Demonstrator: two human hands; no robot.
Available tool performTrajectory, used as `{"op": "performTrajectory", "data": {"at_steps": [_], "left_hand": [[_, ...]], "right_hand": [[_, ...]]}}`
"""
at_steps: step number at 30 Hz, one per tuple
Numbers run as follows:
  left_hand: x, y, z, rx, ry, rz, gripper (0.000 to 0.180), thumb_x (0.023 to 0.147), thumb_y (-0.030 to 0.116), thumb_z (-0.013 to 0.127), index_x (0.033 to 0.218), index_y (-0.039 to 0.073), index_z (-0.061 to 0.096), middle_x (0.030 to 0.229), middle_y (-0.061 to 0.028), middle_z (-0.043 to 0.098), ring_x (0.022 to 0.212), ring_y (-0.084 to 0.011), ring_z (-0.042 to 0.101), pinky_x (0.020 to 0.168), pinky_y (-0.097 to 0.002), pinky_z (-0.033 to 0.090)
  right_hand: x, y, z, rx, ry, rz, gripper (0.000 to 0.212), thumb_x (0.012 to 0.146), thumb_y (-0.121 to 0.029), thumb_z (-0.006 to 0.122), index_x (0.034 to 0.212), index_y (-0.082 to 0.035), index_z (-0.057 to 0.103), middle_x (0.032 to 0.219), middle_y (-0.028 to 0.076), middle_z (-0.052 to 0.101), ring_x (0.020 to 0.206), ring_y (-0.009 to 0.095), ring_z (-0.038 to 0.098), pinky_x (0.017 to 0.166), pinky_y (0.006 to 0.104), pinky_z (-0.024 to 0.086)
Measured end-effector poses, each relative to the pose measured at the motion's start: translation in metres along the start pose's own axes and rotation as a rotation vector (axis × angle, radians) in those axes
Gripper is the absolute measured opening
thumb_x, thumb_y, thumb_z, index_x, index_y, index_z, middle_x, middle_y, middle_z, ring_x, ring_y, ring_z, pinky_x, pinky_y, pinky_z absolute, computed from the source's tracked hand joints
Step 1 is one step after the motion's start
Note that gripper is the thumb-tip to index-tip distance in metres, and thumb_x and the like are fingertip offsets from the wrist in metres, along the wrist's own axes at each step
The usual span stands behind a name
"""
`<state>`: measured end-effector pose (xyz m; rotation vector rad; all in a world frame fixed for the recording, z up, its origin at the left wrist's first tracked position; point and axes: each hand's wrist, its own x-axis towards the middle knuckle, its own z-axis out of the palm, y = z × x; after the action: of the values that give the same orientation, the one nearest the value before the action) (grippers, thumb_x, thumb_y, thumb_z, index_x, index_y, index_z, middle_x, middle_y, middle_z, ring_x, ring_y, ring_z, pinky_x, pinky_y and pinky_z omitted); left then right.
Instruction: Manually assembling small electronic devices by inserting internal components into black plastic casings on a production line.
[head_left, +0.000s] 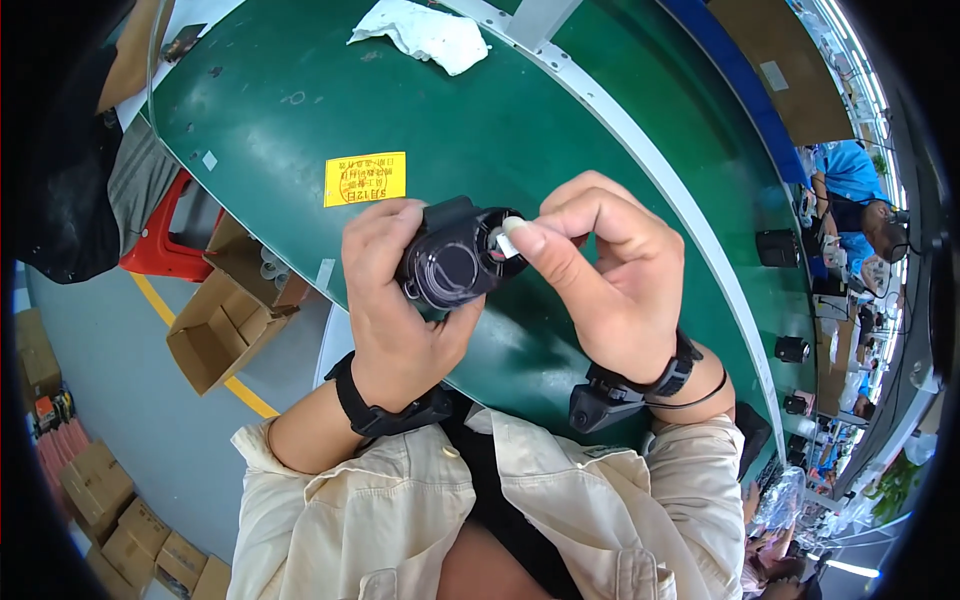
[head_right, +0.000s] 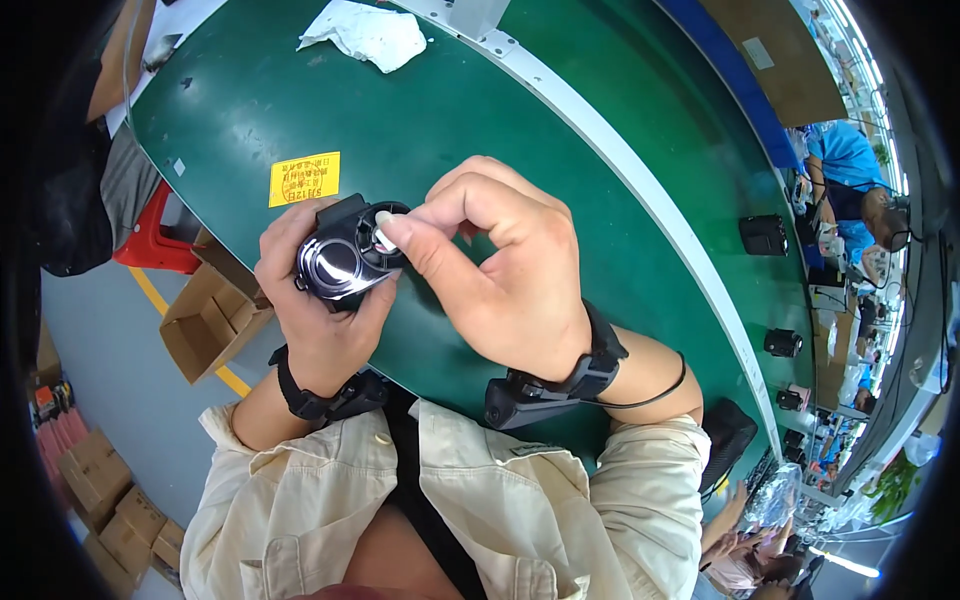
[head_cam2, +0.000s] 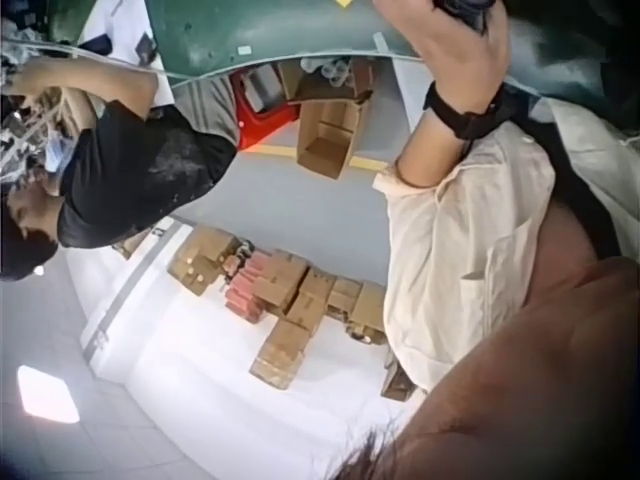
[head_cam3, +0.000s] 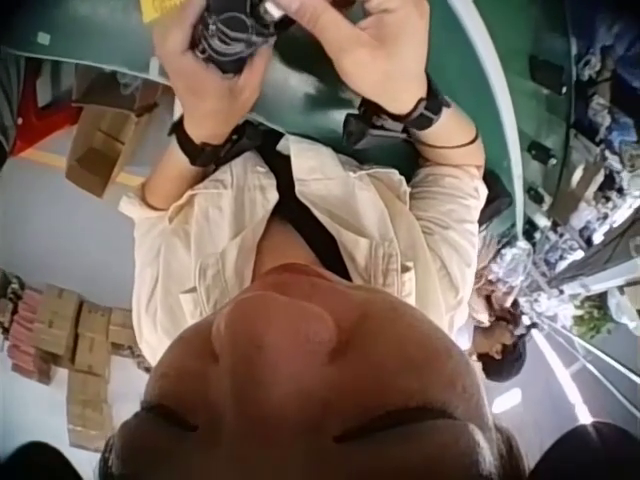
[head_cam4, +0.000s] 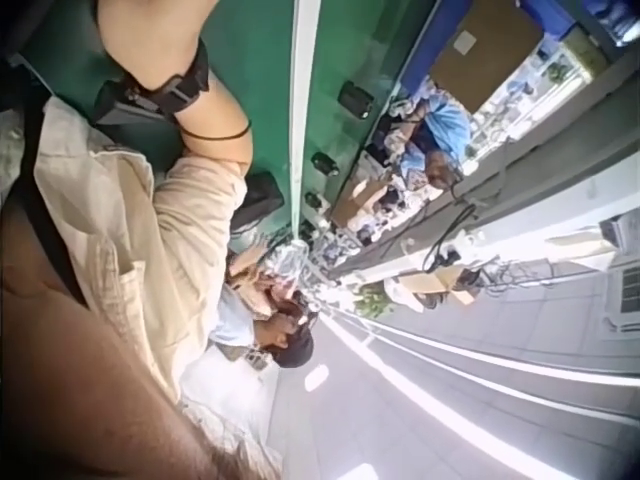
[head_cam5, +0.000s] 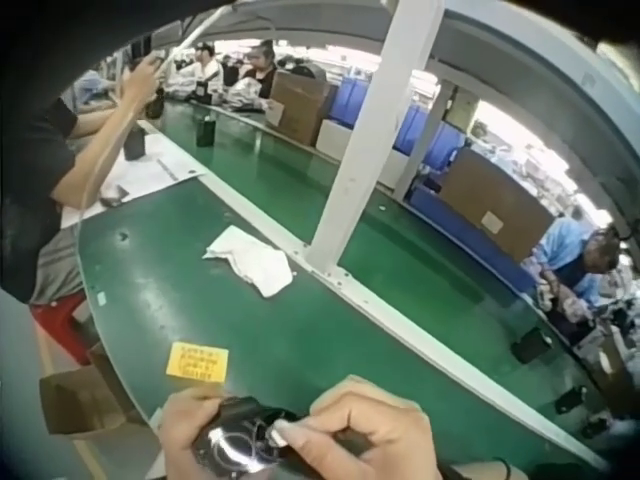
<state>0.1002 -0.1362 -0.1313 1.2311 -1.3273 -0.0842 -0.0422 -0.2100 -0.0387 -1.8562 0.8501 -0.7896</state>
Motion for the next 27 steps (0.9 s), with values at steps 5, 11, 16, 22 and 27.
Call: {"op": "performTrajectory", "data": {"at_steps": [5, 11, 16, 22, 27], "left_hand": [[-0.001, -0.002, -0.007, 0.026, -0.102, -0.081, 0.078, 0.066, 0.0, 0.079, 0.132, 0.002, 0.037, 0.118, -0.0164, 0.05, 0.106, -0.0281, 0.053, 0.094, -0.0378, 0.042], [-0.002, 0.003, -0.007, 0.132, -0.123, -0.144, 0.075, 0.066, 0.006, 0.084, 0.129, 0.003, 0.044, 0.112, -0.0148, 0.053, 0.101, -0.0293, 0.052, 0.09, -0.0391, 0.043], [0.0, 0.004, -0.006, 0.149, -0.096, -0.111, 0.075, 0.065, 0.01, 0.087, 0.127, 0.004, 0.046, 0.108, -0.0135, 0.054, 0.099, -0.0308, 0.052, 0.088, -0.0402, 0.043], [-0.005, -0.001, -0.004, 0.147, -0.097, -0.078, 0.074, 0.066, 0.01, 0.086, 0.127, 0.004, 0.046, 0.111, -0.0139, 0.054, 0.1, -0.0307, 0.052, 0.088, -0.0401, 0.043], [-0.004, 0.0, -0.006, 0.115, -0.086, -0.082, 0.074, 0.066, 0.01, 0.087, 0.127, 0.004, 0.046, 0.113, -0.0143, 0.053, 0.102, -0.031, 0.052, 0.089, -0.04, 0.043]], "right_hand": [[0.005, 0.011, 0.003, 0.071, -0.05, 0.104, 0.01, 0.085, 0.002, 0.069, 0.078, 0.001, 0.061, 0.081, 0.006, 0.059, 0.073, 0.011, 0.053, 0.067, 0.0235, 0.042], [-0.001, 0.029, 0.021, -0.021, 0.105, -0.088, 0.012, 0.083, -0.003, 0.072, 0.077, -0.002, 0.061, 0.087, 0.007, 0.059, 0.072, 0.009, 0.052, 0.061, 0.023, 0.041], [-0.002, 0.037, 0.018, 0.199, -0.004, -0.008, 0.01, 0.09, -0.002, 0.062, 0.099, -0.004, 0.057, 0.113, 0.011, 0.053, 0.097, 0.014, 0.051, 0.085, 0.0278, 0.043], [-0.001, 0.034, 0.028, 0.488, -0.143, 0.11, 0.018, 0.098, -0.014, 0.052, 0.113, -0.004, 0.053, 0.131, 0.017, 0.047, 0.119, 0.022, 0.048, 0.102, 0.0363, 0.038], [-0.001, 0.042, 0.033, 0.874, -0.312, 0.197, 0.031, 0.101, -0.025, 0.044, 0.121, -0.003, 0.05, 0.14, 0.02, 0.042, 0.129, 0.027, 0.043, 0.11, 0.0419, 0.033]]}}
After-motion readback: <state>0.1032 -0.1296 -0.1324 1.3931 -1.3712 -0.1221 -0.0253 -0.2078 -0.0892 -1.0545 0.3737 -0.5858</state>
